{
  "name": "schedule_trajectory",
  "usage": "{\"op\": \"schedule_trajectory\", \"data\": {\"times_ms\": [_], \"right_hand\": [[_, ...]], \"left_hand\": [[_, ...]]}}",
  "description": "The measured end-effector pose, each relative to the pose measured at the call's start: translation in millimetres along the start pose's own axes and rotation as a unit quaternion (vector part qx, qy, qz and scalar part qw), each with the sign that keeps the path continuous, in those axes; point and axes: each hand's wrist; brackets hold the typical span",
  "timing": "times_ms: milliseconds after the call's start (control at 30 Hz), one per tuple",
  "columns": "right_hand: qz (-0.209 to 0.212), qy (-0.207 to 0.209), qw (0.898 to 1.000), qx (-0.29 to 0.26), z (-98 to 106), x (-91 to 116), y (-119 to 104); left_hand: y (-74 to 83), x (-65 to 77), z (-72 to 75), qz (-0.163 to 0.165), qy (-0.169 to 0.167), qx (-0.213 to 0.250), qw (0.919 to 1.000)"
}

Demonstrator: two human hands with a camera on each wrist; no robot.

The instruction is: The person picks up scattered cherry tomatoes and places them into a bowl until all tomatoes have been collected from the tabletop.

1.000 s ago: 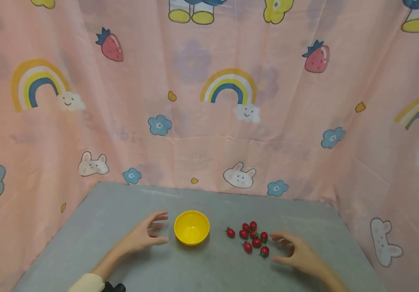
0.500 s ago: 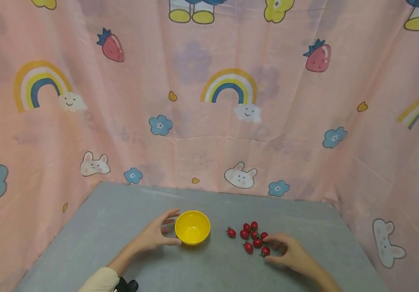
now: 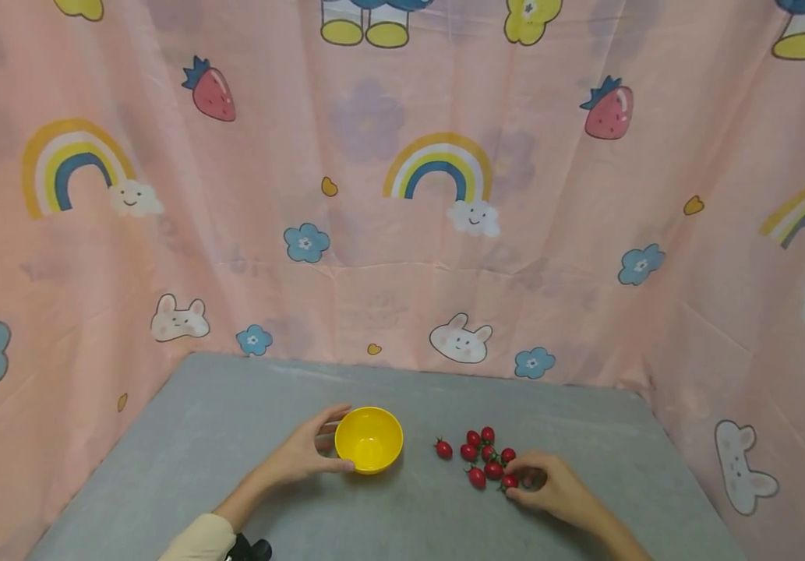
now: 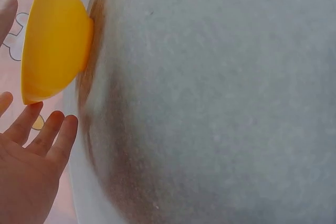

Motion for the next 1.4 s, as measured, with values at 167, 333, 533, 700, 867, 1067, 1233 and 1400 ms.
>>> {"op": "schedule_trajectory", "data": {"times_ms": [167,333,533,700,867,1067,1233,1400], "right_hand": [[-0.004,0.01,1.0,-0.004,0,0,-1],[-0.007,0.018,1.0,0.0,0,1,-1],[-0.029,0.023,0.999,-0.009,3,3,-3],[-0.02,0.042,0.999,-0.027,8,3,-7],[-0.011,0.061,0.998,-0.026,13,2,-8],[-0.021,0.081,0.996,-0.022,15,-2,-10],[-0.017,0.098,0.995,-0.015,10,-9,-15],[-0.022,0.118,0.993,-0.018,2,-17,-18]], "left_hand": [[1.1,-0.7,-1.6,0.01,0.004,-0.006,0.9999],[0.4,-0.5,-2.3,0.017,0.01,-0.017,0.9997],[0.4,-2.0,-2.4,0.019,0.017,-0.039,0.9989],[3.9,-2.5,-1.7,0.017,0.015,-0.044,0.9988],[5.9,-1.4,-1.0,0.02,0.014,-0.043,0.9988],[7.0,-2.7,0.3,0.025,0.015,-0.04,0.9988],[6.8,-2.1,0.8,0.029,0.015,-0.05,0.9982],[7.6,-0.3,-0.4,0.033,0.011,-0.052,0.998]]}}
Point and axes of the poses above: each hand's wrist, its own x-axis away from the middle knuckle, its own z-axis out of the back of the hand, y = z × x, and after that the axes turned 9 degrees about z, right-handed
